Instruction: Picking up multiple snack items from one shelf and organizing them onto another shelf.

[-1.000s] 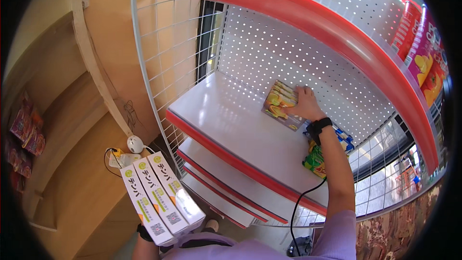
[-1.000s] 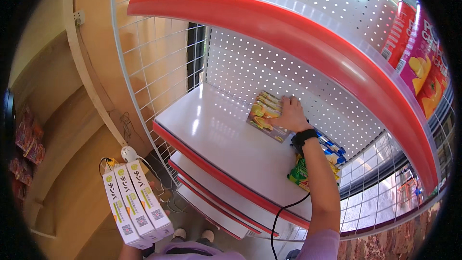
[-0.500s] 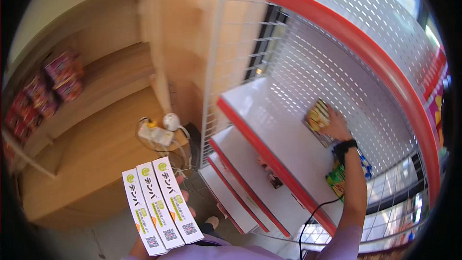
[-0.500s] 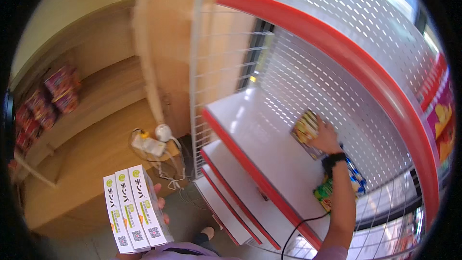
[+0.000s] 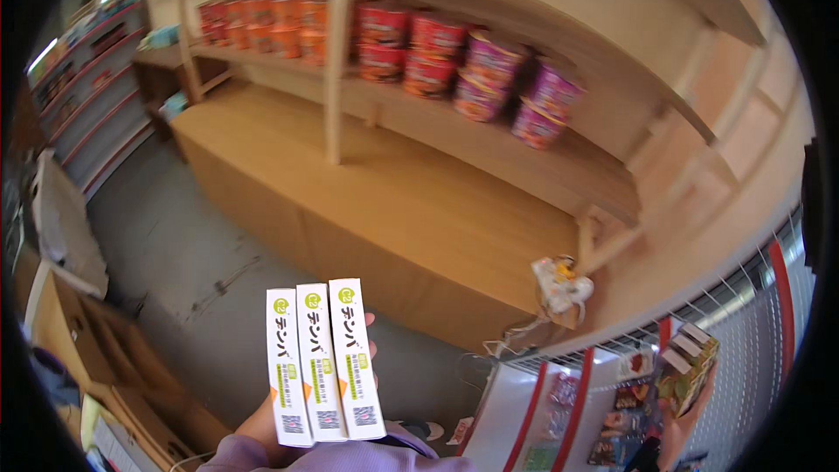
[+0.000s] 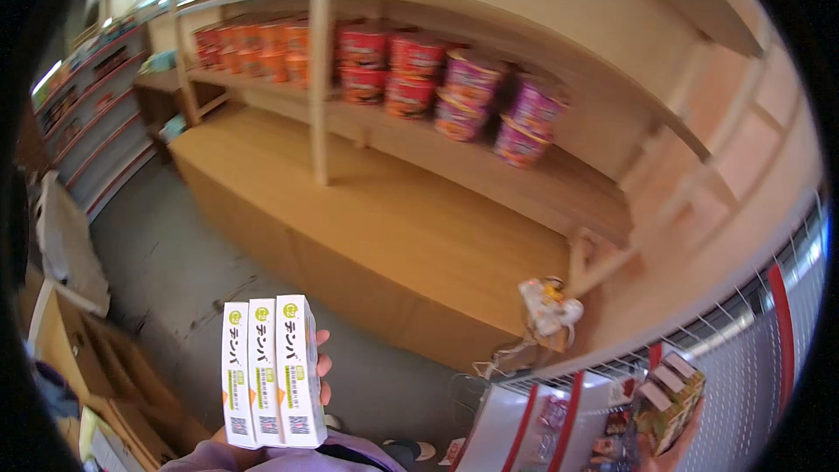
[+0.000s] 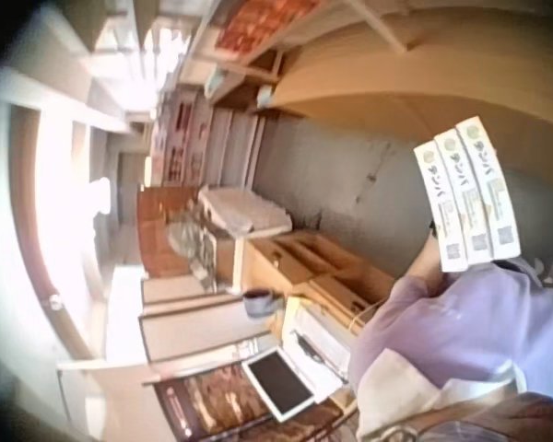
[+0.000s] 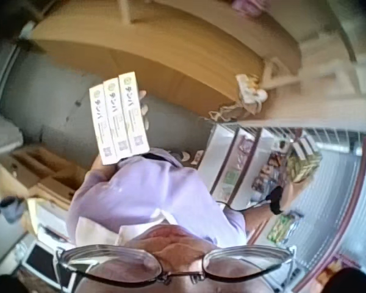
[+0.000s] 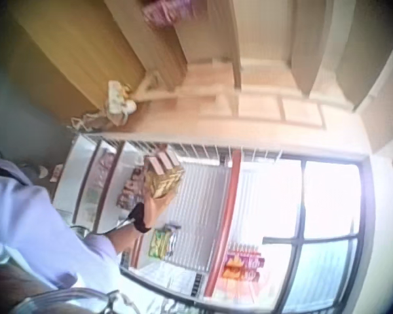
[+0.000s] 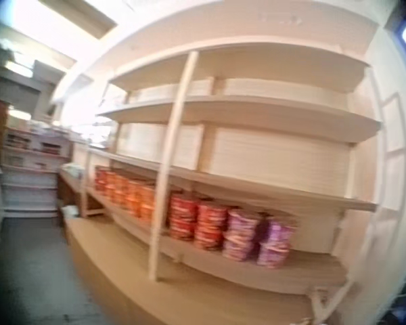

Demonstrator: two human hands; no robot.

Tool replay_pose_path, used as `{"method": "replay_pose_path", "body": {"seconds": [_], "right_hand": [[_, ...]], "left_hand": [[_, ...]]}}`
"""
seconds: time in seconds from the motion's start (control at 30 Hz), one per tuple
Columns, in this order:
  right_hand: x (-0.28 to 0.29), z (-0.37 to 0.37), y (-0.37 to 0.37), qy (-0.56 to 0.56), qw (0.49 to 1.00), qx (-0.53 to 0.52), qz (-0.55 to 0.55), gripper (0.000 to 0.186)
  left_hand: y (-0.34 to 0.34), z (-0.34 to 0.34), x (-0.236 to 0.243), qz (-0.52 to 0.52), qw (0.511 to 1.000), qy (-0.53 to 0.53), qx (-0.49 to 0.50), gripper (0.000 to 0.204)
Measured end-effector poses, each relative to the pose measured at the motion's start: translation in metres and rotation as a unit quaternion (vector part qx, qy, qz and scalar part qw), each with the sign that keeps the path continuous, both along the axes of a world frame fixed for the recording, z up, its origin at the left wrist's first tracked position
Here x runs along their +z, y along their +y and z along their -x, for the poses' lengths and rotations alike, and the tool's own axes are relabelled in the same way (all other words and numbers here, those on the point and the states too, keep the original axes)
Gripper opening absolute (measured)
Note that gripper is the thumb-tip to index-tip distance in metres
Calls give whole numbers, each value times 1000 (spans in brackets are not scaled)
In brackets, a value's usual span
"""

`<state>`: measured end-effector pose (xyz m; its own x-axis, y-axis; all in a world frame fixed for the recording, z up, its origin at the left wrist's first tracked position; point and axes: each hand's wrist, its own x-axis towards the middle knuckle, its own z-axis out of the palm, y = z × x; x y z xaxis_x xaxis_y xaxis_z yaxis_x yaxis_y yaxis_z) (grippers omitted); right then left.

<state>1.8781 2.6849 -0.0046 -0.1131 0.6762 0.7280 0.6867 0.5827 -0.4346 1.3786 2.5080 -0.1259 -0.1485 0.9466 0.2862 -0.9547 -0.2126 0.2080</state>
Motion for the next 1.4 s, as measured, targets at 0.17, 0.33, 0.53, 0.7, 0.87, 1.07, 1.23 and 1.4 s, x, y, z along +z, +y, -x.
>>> {"method": "replay_pose_path", "body": {"seconds": [0.17,0.33,0.53,0.7,0.87,1.07,1.23,1.4], "right_hand": [[14,216,-90,-39,994,95,45,112],[-8,381,-133,-52,961,268,54,114],[0,545,-134,-92,912,388,97,123],[20,689,-107,-121,872,467,85,122],[62,871,-93,-154,828,534,72,121],[77,1095,-122,-232,750,618,-29,108],[63,1259,-170,-281,621,732,-10,104],[71,1384,-182,-272,651,708,-27,106]], "left_hand": [[-134,105,1,21,986,-103,131,67],[-247,188,-63,-54,988,19,144,76],[-324,262,-164,-26,921,-228,315,76],[-342,335,-153,10,880,-61,471,82],[-347,436,-87,64,831,-69,548,80],[-354,526,-64,62,770,-75,631,84],[-375,610,-75,62,710,-94,696,88],[-391,754,-84,78,696,-93,707,89]]}}
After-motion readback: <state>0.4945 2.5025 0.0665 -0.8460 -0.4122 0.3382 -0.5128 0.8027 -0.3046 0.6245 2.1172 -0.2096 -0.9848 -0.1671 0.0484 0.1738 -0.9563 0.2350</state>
